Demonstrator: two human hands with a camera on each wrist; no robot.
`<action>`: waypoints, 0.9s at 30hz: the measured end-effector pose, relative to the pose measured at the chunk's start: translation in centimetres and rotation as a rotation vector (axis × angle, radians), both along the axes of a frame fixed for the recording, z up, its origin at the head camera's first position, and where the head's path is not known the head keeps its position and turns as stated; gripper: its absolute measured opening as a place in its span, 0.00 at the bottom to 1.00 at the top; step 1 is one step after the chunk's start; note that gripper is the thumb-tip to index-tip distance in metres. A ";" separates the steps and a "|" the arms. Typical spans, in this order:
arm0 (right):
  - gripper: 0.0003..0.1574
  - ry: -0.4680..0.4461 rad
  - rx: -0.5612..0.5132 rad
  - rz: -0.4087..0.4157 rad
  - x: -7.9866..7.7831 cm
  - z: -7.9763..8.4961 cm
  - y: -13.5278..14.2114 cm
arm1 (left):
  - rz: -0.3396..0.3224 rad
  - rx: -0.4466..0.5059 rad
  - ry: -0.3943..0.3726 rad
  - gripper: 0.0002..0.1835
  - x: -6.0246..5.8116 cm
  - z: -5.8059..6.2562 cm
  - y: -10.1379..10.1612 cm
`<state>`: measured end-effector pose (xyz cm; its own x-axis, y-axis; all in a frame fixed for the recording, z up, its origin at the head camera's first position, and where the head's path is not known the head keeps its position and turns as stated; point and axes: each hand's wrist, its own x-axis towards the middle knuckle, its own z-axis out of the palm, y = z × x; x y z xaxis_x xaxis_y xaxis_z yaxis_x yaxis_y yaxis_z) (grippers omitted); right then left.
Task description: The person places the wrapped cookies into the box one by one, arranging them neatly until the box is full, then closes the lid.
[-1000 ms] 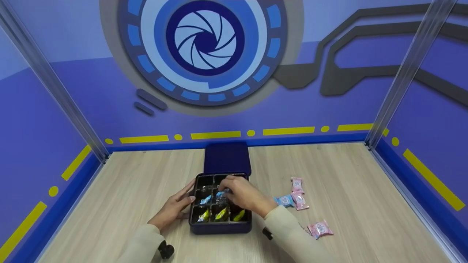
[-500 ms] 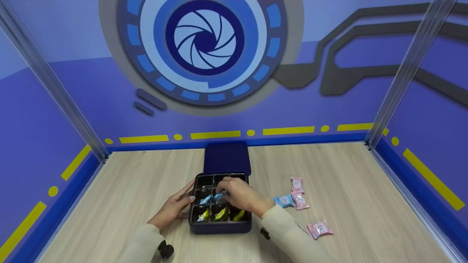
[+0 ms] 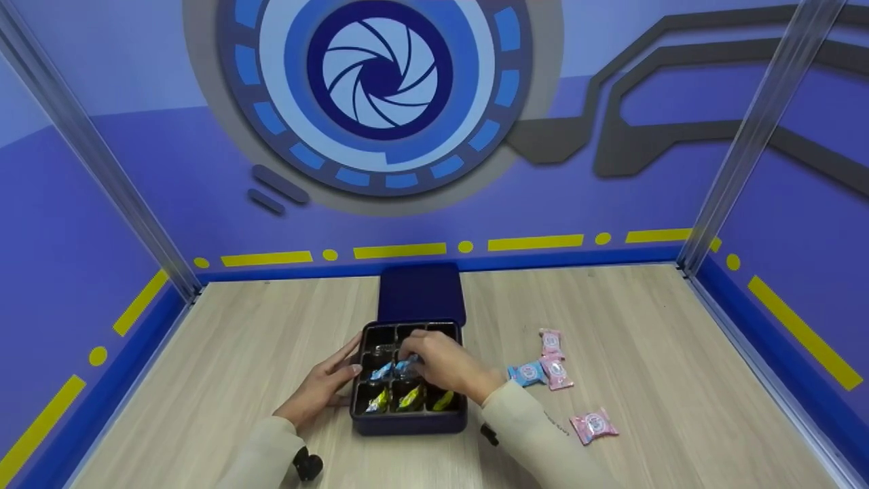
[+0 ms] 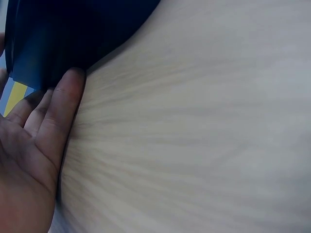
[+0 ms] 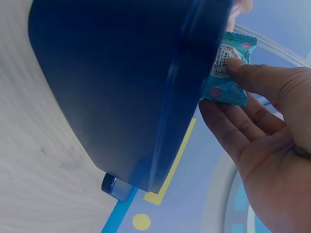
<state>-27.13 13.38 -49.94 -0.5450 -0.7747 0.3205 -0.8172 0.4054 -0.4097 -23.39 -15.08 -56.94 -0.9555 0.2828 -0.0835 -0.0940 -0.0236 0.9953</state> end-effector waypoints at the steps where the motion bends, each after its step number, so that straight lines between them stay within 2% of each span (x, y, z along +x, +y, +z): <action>1: 0.13 -0.003 0.004 -0.001 0.0 0.0 0.0 | 0.002 -0.002 0.000 0.37 0.0 0.0 0.0; 27: 0.12 -0.021 0.022 -0.020 0.0 -0.6 -0.3 | 0.021 -0.016 -0.013 0.37 0.1 0.1 0.2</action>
